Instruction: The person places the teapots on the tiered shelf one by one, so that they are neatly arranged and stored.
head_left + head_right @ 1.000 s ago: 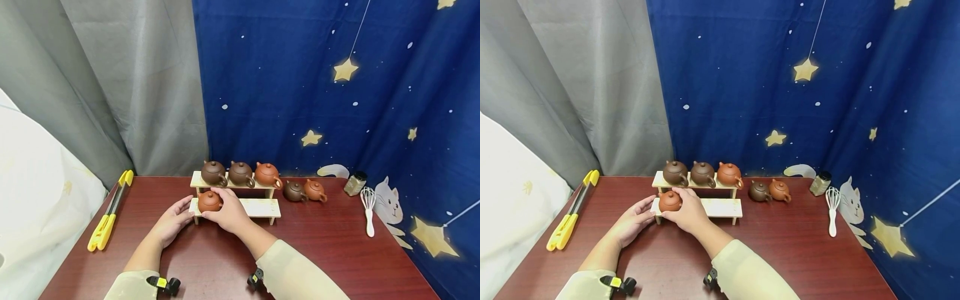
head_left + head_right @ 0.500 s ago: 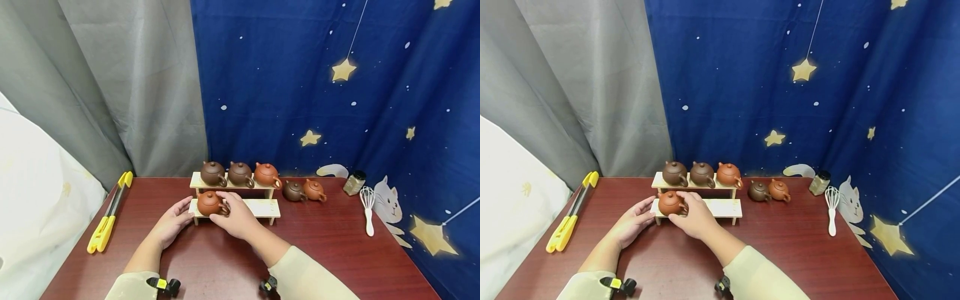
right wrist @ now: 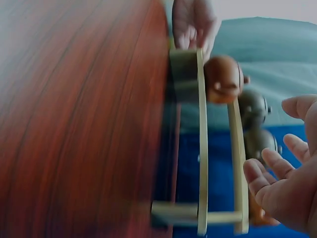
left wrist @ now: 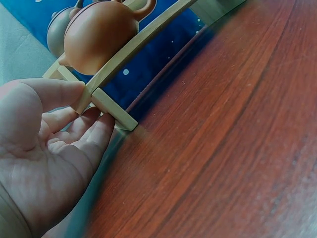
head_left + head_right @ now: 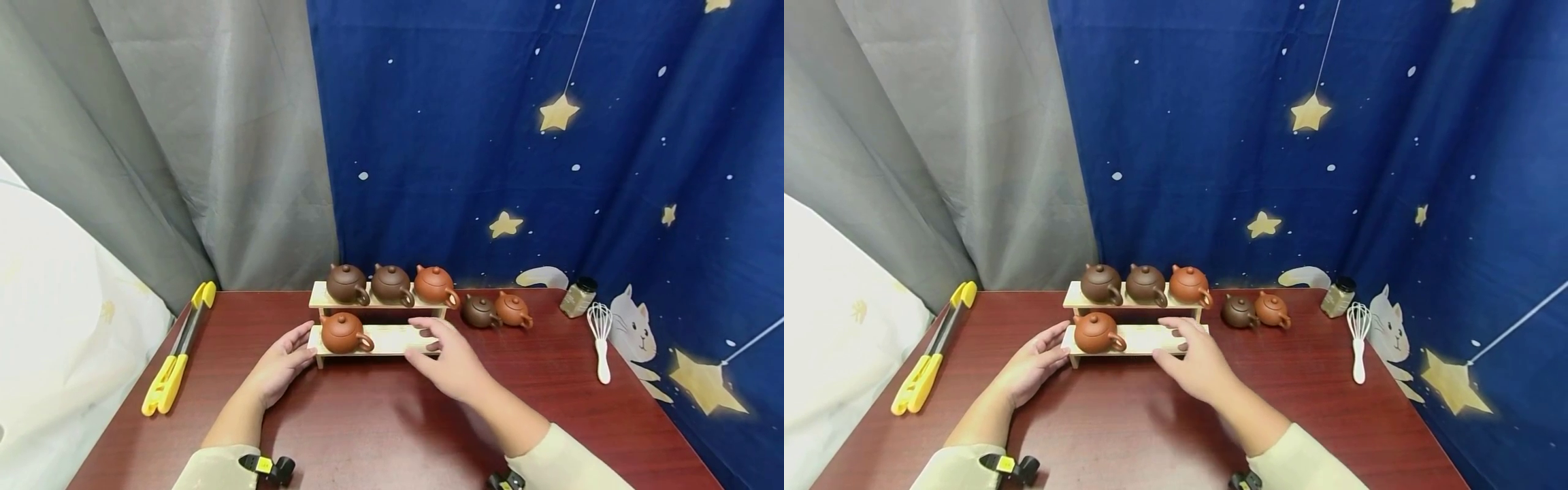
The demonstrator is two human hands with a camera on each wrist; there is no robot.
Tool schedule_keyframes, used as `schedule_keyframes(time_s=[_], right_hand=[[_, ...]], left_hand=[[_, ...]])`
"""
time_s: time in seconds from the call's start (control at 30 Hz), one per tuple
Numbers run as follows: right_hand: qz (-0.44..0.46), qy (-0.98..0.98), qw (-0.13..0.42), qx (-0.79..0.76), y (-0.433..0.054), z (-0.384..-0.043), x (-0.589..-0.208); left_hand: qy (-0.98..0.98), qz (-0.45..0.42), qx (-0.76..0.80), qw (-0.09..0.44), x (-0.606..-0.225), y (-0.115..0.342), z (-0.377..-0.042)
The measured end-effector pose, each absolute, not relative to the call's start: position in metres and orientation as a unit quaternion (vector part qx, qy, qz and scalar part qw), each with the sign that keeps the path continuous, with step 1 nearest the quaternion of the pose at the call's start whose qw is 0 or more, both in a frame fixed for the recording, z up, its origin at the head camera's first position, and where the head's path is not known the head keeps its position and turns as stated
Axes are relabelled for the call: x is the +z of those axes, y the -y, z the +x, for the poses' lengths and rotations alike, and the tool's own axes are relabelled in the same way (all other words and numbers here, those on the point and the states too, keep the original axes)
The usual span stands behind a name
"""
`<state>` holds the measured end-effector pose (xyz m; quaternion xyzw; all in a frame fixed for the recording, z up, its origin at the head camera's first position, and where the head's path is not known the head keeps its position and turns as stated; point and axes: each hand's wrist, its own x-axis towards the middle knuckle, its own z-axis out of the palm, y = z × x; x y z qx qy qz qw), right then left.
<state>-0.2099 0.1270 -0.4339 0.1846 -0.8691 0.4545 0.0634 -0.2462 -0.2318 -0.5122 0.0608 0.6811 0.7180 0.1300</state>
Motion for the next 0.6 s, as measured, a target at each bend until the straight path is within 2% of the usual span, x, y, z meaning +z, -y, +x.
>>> schedule_keyframes(time_s=[0.3, 0.6], right_hand=[[0.140, 0.851, 0.129, 0.490, -0.194, -0.218, -0.447], [0.062, 0.879, 0.118, 0.458, -0.252, -0.236, -0.458]], left_hand=[[-0.682, 0.060, 0.716, 0.133, -0.513, 0.230, -0.246], [-0.682, 0.059, 0.717, 0.130, -0.515, 0.233, -0.247]])
